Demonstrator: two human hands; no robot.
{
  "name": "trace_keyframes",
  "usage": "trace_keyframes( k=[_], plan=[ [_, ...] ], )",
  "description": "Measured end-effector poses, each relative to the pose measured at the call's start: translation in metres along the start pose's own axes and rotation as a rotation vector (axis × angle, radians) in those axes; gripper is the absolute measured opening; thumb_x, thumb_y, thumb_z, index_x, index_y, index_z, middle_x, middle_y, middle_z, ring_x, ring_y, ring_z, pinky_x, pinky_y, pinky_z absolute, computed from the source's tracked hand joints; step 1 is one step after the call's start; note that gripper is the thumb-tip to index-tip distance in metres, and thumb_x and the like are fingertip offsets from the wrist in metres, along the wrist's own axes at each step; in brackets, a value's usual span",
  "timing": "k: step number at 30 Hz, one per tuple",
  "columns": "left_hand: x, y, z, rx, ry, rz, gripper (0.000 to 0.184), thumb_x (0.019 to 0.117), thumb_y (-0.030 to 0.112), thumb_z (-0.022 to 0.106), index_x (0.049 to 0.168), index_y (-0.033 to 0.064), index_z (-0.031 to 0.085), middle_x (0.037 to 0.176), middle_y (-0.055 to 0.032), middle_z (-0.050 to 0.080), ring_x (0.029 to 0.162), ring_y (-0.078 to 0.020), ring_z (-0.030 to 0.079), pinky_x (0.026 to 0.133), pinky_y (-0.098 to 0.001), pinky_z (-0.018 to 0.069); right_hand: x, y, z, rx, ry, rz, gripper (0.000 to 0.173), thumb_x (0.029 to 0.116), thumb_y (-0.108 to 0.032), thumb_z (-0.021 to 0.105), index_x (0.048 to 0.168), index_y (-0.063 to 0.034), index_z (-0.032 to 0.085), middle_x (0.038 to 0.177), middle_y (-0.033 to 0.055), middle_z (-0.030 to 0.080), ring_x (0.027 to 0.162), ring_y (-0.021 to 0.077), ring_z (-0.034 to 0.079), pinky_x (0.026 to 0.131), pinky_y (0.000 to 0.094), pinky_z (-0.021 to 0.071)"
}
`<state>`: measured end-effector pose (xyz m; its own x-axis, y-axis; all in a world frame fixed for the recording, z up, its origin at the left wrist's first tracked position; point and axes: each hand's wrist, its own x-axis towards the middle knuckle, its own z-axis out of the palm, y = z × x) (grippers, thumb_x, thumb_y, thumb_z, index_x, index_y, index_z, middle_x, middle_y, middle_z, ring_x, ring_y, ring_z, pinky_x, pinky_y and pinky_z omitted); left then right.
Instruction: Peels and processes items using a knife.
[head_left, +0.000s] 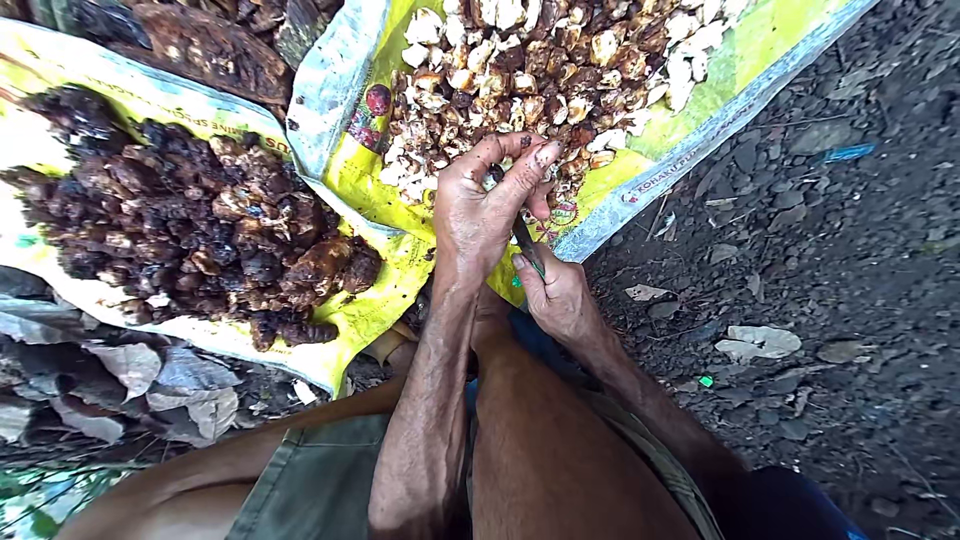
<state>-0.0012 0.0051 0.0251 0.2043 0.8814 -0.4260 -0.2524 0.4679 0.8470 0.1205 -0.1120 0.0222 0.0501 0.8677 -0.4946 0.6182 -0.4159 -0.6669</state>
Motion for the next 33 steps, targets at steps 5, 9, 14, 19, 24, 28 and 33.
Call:
trace_keyframes(
  k=[5,9,14,19,24,28,33],
  plan=[
    [0.007,0.0,0.007,0.219,0.115,0.0,0.029,0.1003,0.009,0.064,0.126,-0.0063,0.064,0.082,-0.0124,0.071,0.057,-0.0193,0.068,0.053,-0.0344,0.0633,0.0,0.002,0.006,0.122,-0.053,0.026,0.028,0.1076,-0.028,0.05,0.089,-0.0094,0.059,0.058,-0.0051,0.045,0.049,0.0031,0.045,0.047,0.0219,0.0396],
    [-0.003,0.09,0.044,0.432,0.13,-0.467,0.043,0.1026,0.003,0.057,0.145,0.0002,0.051,0.105,-0.0113,0.069,0.076,-0.0128,0.068,0.078,-0.0259,0.057,0.003,0.001,0.003,0.485,-0.295,0.164,0.03,0.1074,-0.028,0.048,0.083,-0.0127,0.057,0.056,-0.0085,0.042,0.046,0.0012,0.042,0.045,0.0204,0.0384],
    [0.003,0.001,-0.007,0.071,0.015,-0.028,0.042,0.0979,0.002,0.065,0.135,-0.0149,0.053,0.084,-0.0177,0.073,0.063,-0.0214,0.073,0.062,-0.0343,0.0664,0.009,0.009,-0.003,0.848,-0.618,0.285,0.035,0.108,-0.029,0.045,0.077,-0.015,0.052,0.053,-0.0087,0.038,0.042,0.0003,0.035,0.04,0.0167,0.0297],
    [0.007,0.031,-0.004,-0.006,-0.071,-0.272,0.044,0.1058,0.002,0.048,0.147,-0.0112,0.041,0.111,-0.0237,0.072,0.098,-0.0311,0.075,0.094,-0.0416,0.0618,0.016,0.017,-0.008,1.127,-0.823,0.262,0.034,0.1081,-0.031,0.045,0.078,-0.0155,0.051,0.052,-0.0103,0.034,0.04,-0.0025,0.032,0.038,0.0139,0.0252],
    [-0.002,-0.005,-0.029,-0.379,-0.184,-0.215,0.047,0.1122,0.02,0.032,0.152,-0.0063,0.036,0.136,-0.0259,0.06,0.118,-0.0382,0.067,0.103,-0.0491,0.0561,0.019,0.019,-0.016,1.249,-0.926,0.274,0.036,0.1068,-0.035,0.049,0.077,-0.0151,0.052,0.051,-0.0108,0.034,0.039,-0.0034,0.034,0.036,0.0132,0.0263],
    [-0.008,-0.012,-0.031,-0.526,-0.132,-0.225,0.047,0.1134,0.024,0.028,0.148,-0.0056,0.041,0.135,-0.0269,0.061,0.123,-0.0377,0.064,0.105,-0.0479,0.0539,0.018,0.017,-0.02,1.221,-0.876,0.282,0.035,0.107,-0.036,0.049,0.079,-0.015,0.053,0.052,-0.0106,0.035,0.039,-0.0033,0.034,0.037,0.0132,0.0271],
    [-0.007,-0.019,-0.033,-0.518,-0.119,-0.231,0.042,0.1114,0.015,0.032,0.146,-0.0041,0.045,0.135,-0.0234,0.061,0.119,-0.0299,0.066,0.097,-0.0385,0.0586,0.018,0.017,-0.02,1.117,-0.722,0.294,0.036,0.1081,-0.032,0.045,0.078,-0.0139,0.053,0.052,-0.0087,0.036,0.04,-0.002,0.034,0.038,0.0139,0.0282]
  ],
)
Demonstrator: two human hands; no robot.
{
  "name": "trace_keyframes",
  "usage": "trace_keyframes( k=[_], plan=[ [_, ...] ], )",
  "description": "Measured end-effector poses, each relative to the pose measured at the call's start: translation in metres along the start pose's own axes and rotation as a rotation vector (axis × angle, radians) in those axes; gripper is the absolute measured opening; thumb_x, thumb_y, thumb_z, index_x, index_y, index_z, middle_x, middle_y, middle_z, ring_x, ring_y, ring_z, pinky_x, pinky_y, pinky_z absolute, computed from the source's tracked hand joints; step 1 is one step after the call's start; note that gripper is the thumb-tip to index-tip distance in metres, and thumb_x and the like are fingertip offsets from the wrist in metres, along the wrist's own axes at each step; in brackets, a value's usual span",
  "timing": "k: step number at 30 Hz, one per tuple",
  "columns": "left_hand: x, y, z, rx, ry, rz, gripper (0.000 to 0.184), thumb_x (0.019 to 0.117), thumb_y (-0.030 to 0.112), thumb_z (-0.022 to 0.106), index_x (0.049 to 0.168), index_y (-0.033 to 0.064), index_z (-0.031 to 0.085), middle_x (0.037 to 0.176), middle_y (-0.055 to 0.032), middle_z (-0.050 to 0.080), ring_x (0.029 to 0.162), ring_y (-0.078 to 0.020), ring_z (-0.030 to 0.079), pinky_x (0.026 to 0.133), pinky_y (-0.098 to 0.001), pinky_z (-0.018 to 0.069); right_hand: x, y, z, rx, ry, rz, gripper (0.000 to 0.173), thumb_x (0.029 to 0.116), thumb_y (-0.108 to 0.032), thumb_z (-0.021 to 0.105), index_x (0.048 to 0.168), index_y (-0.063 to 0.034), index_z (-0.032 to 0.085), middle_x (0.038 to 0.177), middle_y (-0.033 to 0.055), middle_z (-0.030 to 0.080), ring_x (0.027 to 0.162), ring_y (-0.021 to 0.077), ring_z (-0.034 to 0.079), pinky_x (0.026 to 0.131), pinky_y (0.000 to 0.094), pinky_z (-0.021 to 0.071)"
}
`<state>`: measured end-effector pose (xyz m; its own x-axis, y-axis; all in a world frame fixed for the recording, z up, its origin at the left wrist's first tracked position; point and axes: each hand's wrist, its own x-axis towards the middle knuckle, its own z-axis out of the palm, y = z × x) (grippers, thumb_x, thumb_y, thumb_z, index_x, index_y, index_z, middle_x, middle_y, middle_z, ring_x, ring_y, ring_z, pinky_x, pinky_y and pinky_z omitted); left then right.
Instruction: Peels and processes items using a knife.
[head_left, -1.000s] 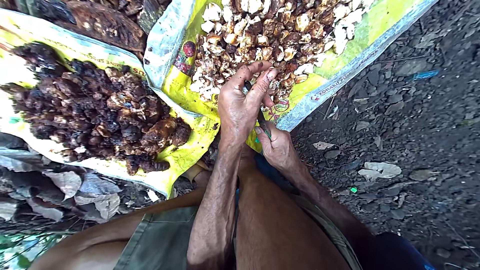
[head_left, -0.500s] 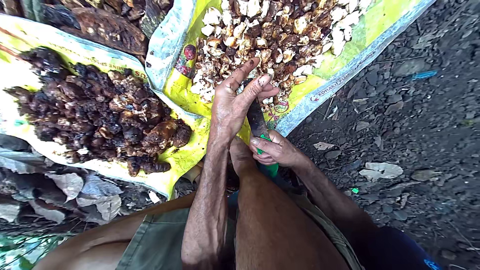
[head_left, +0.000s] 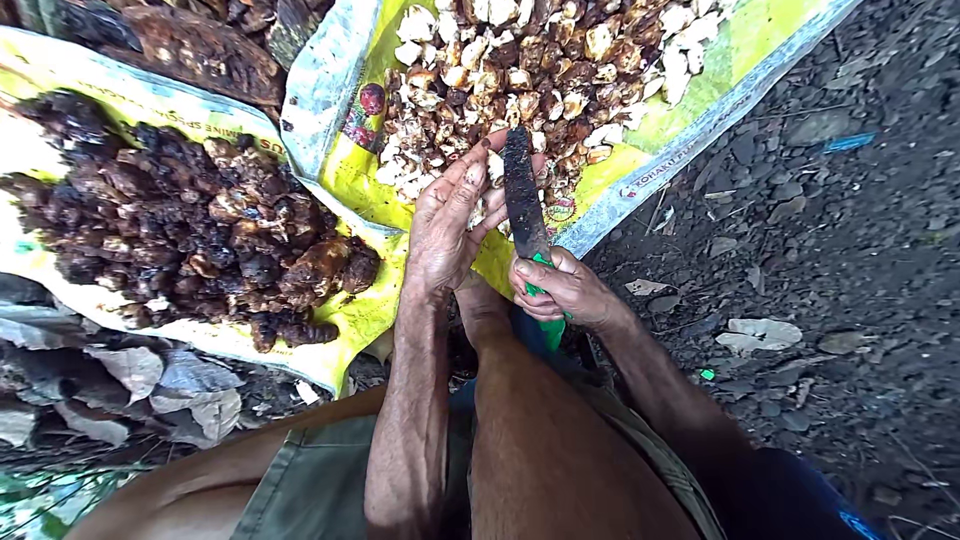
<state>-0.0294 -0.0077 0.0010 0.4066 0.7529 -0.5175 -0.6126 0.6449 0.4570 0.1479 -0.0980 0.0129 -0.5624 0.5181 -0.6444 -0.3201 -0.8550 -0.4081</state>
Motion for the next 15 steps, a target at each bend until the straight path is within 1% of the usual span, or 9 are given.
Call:
trace_keyframes(
  k=[1,3,5,7,8,9,10,12,15],
  plan=[
    [-0.001,0.0,-0.001,-0.001,0.002,0.001,0.041,0.1108,0.013,0.033,0.146,-0.0037,0.045,0.136,-0.0229,0.061,0.119,-0.0287,0.066,0.096,-0.0373,0.0585,0.0,0.0,0.001,-0.025,0.022,-0.004,0.036,0.1079,-0.031,0.045,0.078,-0.0136,0.053,0.052,-0.0084,0.036,0.04,-0.0017,0.034,0.038,0.0142,0.0281],
    [-0.002,0.001,-0.003,-0.012,-0.015,0.001,0.042,0.1105,0.012,0.033,0.148,-0.0039,0.042,0.139,-0.0243,0.058,0.121,-0.0293,0.065,0.098,-0.0375,0.0571,0.002,0.001,0.004,-0.057,0.036,-0.011,0.036,0.1079,-0.031,0.045,0.078,-0.0132,0.053,0.052,-0.0079,0.037,0.04,-0.0009,0.035,0.038,0.0146,0.0289],
    [-0.005,0.002,-0.005,-0.028,-0.026,0.002,0.042,0.1104,0.013,0.033,0.149,-0.0012,0.041,0.143,-0.0241,0.056,0.124,-0.0299,0.064,0.1,-0.0371,0.0565,0.001,0.0,0.006,-0.064,0.046,-0.029,0.036,0.1079,-0.032,0.045,0.078,-0.0129,0.053,0.053,-0.0076,0.038,0.04,-0.0004,0.037,0.038,0.0148,0.0301],
    [-0.015,0.004,-0.001,-0.048,0.016,-0.006,0.043,0.1113,0.013,0.033,0.153,0.0027,0.04,0.146,-0.0191,0.053,0.122,-0.0245,0.063,0.1,-0.0334,0.0552,-0.001,-0.002,0.009,-0.06,0.062,-0.069,0.037,0.1081,-0.034,0.046,0.079,-0.0127,0.054,0.053,-0.0073,0.039,0.041,0.0001,0.037,0.039,0.0151,0.0309],
    [-0.017,0.004,0.0,-0.086,0.027,0.005,0.042,0.1116,0.012,0.033,0.152,0.0031,0.041,0.145,-0.0179,0.054,0.12,-0.0237,0.065,0.1,-0.0335,0.0554,-0.002,-0.003,0.01,-0.059,0.082,-0.097,0.037,0.1083,-0.034,0.046,0.079,-0.0126,0.054,0.053,-0.0072,0.039,0.041,0.0001,0.038,0.039,0.015,0.032],
    [-0.014,0.004,-0.003,-0.135,0.018,0.019,0.041,0.1115,0.012,0.033,0.151,0.0022,0.042,0.141,-0.0201,0.057,0.12,-0.0268,0.066,0.102,-0.0368,0.0554,-0.004,-0.005,0.011,-0.065,0.116,-0.125,0.038,0.1084,-0.035,0.047,0.079,-0.0121,0.054,0.053,-0.0068,0.04,0.041,0.0005,0.038,0.039,0.0153,0.0331],
    [-0.007,0.002,-0.007,-0.173,0.006,0.038,0.039,0.1107,0.012,0.033,0.146,0.0012,0.045,0.133,-0.0222,0.063,0.116,-0.0296,0.068,0.1,-0.0399,0.0569,-0.005,-0.007,0.011,-0.095,0.161,-0.15,0.037,0.1083,-0.034,0.046,0.08,-0.0119,0.054,0.053,-0.0065,0.039,0.041,0.0011,0.039,0.04,0.0159,0.034],
    [0.001,-0.001,-0.012,-0.199,0.007,0.056,0.038,0.1103,0.013,0.033,0.143,0.0012,0.049,0.121,-0.0215,0.067,0.107,-0.0302,0.071,0.097,-0.0426,0.0583,-0.008,-0.012,0.012,-0.23,0.291,-0.18,0.036,0.1077,-0.032,0.046,0.078,-0.0125,0.054,0.052,-0.0061,0.04,0.04,0.0019,0.038,0.039,0.0166,0.0341],
    [0.003,-0.002,-0.011,-0.215,0.08,0.067,0.034,0.1101,0.011,0.034,0.137,0.0011,0.053,0.115,-0.0204,0.069,0.103,-0.0304,0.072,0.097,-0.0449,0.0585,-0.01,-0.014,0.015,-0.484,0.466,-0.194,0.035,0.1076,-0.032,0.049,0.078,-0.0139,0.056,0.053,-0.0047,0.042,0.041,0.0053,0.04,0.04,0.0202,0.0364]
  ],
)
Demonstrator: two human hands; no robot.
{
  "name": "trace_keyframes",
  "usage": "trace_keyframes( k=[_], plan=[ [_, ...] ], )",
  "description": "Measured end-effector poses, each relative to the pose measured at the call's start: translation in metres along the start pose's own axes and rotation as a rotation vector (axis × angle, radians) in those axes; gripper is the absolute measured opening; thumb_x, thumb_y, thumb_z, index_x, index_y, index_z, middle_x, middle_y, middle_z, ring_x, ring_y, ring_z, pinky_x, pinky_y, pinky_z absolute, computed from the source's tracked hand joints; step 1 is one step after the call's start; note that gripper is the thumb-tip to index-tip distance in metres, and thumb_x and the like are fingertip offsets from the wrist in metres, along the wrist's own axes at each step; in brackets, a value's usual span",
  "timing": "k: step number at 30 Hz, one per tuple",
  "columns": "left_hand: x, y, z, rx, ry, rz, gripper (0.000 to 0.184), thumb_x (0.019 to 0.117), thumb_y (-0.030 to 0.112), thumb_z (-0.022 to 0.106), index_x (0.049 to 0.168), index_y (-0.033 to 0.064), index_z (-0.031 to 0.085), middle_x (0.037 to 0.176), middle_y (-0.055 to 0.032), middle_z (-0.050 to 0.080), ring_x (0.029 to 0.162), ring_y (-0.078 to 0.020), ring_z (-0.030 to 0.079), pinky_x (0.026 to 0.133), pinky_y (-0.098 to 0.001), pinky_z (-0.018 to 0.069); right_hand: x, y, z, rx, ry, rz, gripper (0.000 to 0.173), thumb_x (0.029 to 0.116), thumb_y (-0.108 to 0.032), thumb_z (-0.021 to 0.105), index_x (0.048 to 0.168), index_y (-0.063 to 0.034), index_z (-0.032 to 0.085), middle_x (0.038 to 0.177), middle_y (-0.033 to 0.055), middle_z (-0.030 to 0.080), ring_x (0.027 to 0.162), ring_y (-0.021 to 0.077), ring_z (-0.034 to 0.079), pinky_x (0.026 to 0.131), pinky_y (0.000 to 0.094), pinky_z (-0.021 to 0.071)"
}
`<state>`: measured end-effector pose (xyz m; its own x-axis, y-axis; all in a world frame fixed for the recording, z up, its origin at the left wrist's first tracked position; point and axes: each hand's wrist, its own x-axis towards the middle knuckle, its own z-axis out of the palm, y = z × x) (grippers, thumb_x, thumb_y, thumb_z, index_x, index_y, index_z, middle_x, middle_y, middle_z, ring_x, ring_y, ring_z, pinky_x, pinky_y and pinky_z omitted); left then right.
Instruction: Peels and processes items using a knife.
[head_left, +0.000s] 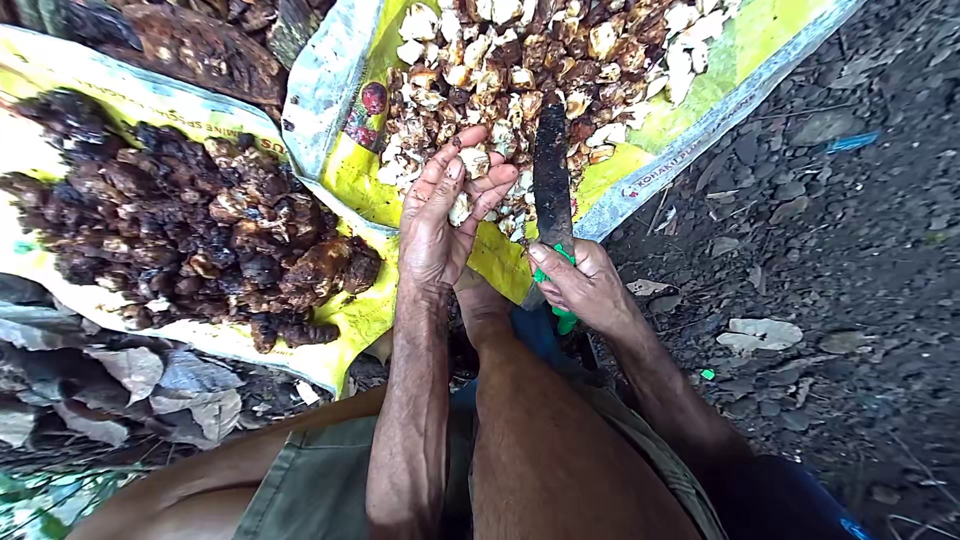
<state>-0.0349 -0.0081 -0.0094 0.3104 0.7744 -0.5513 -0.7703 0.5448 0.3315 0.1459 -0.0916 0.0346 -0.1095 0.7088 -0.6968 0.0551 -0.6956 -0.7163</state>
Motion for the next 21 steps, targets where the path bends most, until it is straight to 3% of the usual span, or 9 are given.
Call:
trace_keyframes(
  k=[4,11,14,18,21],
  plan=[
    [0.0,0.002,0.006,-0.004,0.052,0.026,0.031,0.1098,0.009,0.037,0.135,0.0002,0.053,0.115,-0.0215,0.069,0.105,-0.0331,0.072,0.096,-0.0464,0.0596,-0.002,-0.001,0.004,-0.198,0.11,-0.009,0.031,0.1072,-0.034,0.05,0.085,-0.0152,0.061,0.055,-0.005,0.046,0.042,0.006,0.043,0.041,0.0227,0.0393],
    [-0.002,0.004,0.012,0.082,0.107,0.059,0.034,0.1099,0.007,0.035,0.135,-0.0063,0.053,0.136,-0.0239,0.06,0.115,-0.0329,0.068,0.099,-0.0444,0.0578,0.001,0.008,0.009,-0.423,0.14,0.018,0.03,0.1065,-0.037,0.052,0.088,-0.0149,0.062,0.058,-0.005,0.047,0.047,0.0055,0.046,0.045,0.0247,0.0395],
    [-0.002,0.003,0.011,0.087,0.117,0.082,0.03,0.1061,-0.001,0.04,0.129,-0.0084,0.058,0.137,-0.024,0.06,0.119,-0.0315,0.066,0.1,-0.041,0.0571,0.002,0.011,0.009,-0.425,0.133,0.029,0.032,0.1065,-0.038,0.051,0.087,-0.0144,0.061,0.058,-0.0047,0.047,0.047,0.006,0.047,0.046,0.0252,0.0405],
    [-0.003,0.003,0.017,0.072,0.154,0.085,0.038,0.1007,-0.009,0.048,0.138,-0.0053,0.055,0.137,-0.0185,0.061,0.116,-0.0241,0.068,0.099,-0.036,0.0576,-0.001,0.01,0.01,-0.493,0.154,-0.003,0.032,0.1063,-0.038,0.05,0.088,-0.0139,0.061,0.058,-0.0052,0.046,0.048,0.0054,0.047,0.047,0.0253,0.0395],
    [-0.002,0.003,0.018,0.092,0.153,0.072,0.034,0.1008,-0.009,0.047,0.134,-0.0062,0.055,0.138,-0.0207,0.06,0.119,-0.0263,0.066,0.099,-0.0362,0.0573,-0.003,0.01,0.012,-0.544,0.185,-0.044,0.031,0.1063,-0.038,0.051,0.09,-0.0132,0.062,0.058,-0.0057,0.046,0.048,0.0049,0.047,0.047,0.0247,0.0393]
  ],
)
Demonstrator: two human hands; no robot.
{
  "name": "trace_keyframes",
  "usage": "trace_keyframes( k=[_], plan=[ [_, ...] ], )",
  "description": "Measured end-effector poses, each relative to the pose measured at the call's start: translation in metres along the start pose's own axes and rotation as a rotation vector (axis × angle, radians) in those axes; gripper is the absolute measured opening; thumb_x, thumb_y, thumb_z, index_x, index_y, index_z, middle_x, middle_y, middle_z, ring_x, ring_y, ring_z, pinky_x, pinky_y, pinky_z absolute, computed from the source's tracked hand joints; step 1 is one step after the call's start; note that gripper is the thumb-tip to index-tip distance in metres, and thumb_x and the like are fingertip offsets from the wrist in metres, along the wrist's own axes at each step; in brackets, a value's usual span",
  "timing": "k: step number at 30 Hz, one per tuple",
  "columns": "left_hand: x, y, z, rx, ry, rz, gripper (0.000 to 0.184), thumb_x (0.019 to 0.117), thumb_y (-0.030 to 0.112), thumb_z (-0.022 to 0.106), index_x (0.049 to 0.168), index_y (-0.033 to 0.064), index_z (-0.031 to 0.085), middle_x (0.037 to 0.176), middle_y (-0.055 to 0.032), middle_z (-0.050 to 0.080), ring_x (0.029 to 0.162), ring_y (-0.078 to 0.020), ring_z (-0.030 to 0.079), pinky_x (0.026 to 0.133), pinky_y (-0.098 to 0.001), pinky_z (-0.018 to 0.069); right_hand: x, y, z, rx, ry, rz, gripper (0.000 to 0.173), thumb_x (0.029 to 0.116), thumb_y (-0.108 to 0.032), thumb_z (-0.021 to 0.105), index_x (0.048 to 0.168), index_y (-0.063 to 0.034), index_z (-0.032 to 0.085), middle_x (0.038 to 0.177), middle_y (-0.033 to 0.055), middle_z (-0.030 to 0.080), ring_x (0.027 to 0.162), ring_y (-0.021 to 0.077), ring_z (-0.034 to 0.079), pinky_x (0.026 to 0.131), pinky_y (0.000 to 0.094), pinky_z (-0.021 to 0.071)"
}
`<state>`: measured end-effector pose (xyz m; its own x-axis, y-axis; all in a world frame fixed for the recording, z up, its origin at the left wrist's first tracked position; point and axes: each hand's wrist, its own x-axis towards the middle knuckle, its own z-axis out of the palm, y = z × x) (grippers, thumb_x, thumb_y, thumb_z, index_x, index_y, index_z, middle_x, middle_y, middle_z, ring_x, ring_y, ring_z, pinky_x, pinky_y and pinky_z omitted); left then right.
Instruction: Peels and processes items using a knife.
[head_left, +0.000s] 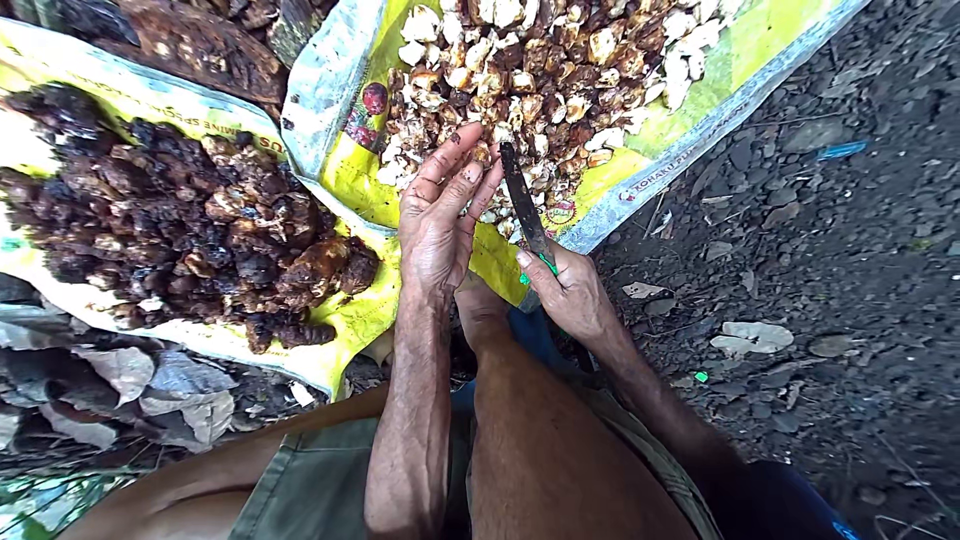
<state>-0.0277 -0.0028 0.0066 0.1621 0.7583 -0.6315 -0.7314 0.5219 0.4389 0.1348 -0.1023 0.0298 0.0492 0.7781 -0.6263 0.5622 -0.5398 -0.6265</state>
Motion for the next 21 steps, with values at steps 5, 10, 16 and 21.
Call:
trace_keyframes(
  k=[5,10,16,21],
  plan=[
    [0.0,0.0,0.005,0.051,0.018,-0.025,0.026,0.102,-0.007,0.046,0.127,-0.005,0.053,0.123,-0.0266,0.066,0.117,-0.0332,0.067,0.102,-0.0407,0.0551,0.001,-0.001,0.003,-0.126,0.057,-0.056,0.03,0.1064,-0.036,0.051,0.09,-0.0123,0.061,0.058,-0.0049,0.045,0.048,0.0067,0.045,0.046,0.0266,0.0377],
    [-0.001,0.001,0.012,0.176,0.063,0.016,0.023,0.1045,-0.004,0.044,0.125,-0.0042,0.055,0.119,-0.0224,0.067,0.113,-0.0305,0.069,0.099,-0.0401,0.0572,0.008,0.004,0.002,-0.168,0.06,-0.045,0.032,0.1074,-0.037,0.05,0.091,-0.0119,0.061,0.058,-0.0033,0.045,0.048,0.0093,0.045,0.046,0.0293,0.0377],
    [-0.002,0.0,0.012,0.228,0.085,0.029,0.031,0.1044,-0.004,0.044,0.133,-0.0087,0.055,0.129,-0.0222,0.064,0.115,-0.0284,0.068,0.098,-0.0368,0.0572,0.011,0.003,0.001,-0.16,0.056,-0.03,0.032,0.1076,-0.037,0.05,0.089,-0.0123,0.059,0.056,-0.0038,0.043,0.047,0.0084,0.044,0.045,0.0283,0.036],
    [0.0,0.002,0.007,0.314,0.059,0.058,0.03,0.1048,-0.003,0.046,0.131,-0.0104,0.059,0.123,-0.0227,0.068,0.111,-0.0288,0.07,0.097,-0.0376,0.058,0.012,0.005,-0.002,-0.323,0.082,-0.054,0.036,0.108,-0.039,0.046,0.094,-0.01,0.061,0.057,0.0001,0.047,0.048,0.0167,0.05,0.045,0.0368,0.0393]
  ],
)
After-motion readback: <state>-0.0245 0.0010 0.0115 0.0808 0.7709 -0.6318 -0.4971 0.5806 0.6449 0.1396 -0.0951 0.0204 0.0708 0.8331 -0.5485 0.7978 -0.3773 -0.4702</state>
